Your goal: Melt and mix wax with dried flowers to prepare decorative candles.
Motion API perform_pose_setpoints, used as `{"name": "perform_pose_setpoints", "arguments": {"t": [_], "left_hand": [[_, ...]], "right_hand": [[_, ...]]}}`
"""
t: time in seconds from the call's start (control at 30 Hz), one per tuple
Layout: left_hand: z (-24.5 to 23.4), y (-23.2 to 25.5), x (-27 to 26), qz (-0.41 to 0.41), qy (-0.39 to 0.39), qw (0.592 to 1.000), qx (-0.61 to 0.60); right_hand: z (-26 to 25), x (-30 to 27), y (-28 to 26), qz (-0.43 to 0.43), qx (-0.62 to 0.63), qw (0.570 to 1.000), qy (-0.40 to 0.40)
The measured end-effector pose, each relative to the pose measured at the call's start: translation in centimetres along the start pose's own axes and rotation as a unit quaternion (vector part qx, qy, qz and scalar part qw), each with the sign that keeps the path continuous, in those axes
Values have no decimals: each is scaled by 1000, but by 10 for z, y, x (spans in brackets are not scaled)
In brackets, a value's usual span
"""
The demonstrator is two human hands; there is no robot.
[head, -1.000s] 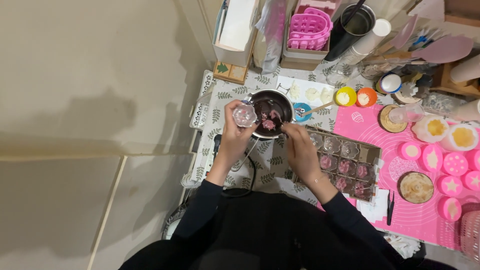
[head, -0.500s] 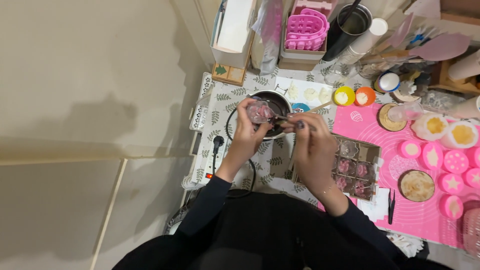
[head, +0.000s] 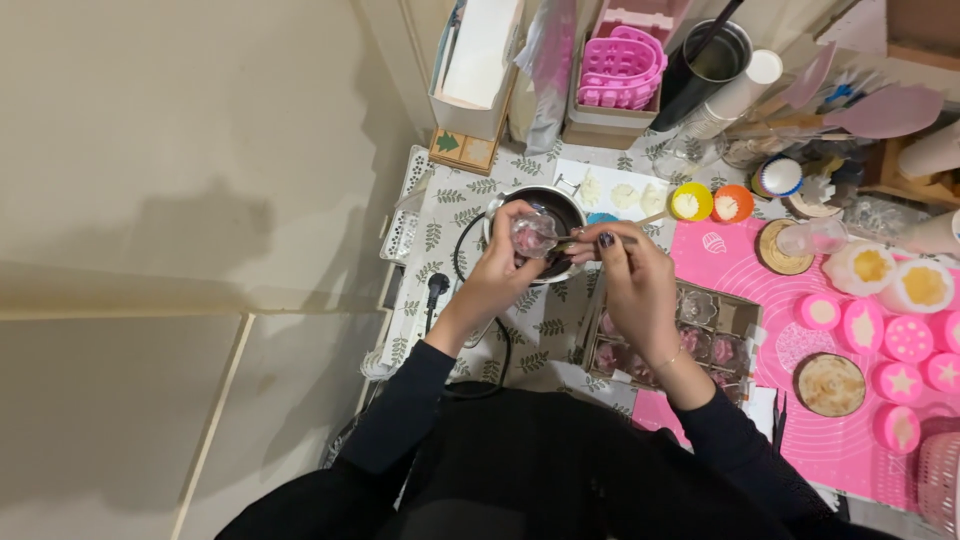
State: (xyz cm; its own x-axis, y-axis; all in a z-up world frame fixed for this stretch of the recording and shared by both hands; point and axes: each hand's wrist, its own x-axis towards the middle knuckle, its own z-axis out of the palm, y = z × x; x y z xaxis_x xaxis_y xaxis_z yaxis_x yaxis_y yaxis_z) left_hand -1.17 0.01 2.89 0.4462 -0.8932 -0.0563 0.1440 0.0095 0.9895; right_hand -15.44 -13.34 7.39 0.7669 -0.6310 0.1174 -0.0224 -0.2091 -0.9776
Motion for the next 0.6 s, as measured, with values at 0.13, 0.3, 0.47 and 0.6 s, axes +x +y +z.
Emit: {"name": "perform_pose_setpoints", "arguments": {"t": [0.13,0.3,0.47,0.6], "left_hand": [[-4,-2,3,17,2,999,35],[-10,-15,5,21,44,999,-19],[-14,-26,-5,12,67,998,4],[-15,-29,1,6,86,996,16]], "right_hand": [[-1,4,25,71,111,991,12],[-5,-1,46,148,345,924,76],[2,-11,46,77,292,934,192],[22,-27,57,0,48,982,185]]}}
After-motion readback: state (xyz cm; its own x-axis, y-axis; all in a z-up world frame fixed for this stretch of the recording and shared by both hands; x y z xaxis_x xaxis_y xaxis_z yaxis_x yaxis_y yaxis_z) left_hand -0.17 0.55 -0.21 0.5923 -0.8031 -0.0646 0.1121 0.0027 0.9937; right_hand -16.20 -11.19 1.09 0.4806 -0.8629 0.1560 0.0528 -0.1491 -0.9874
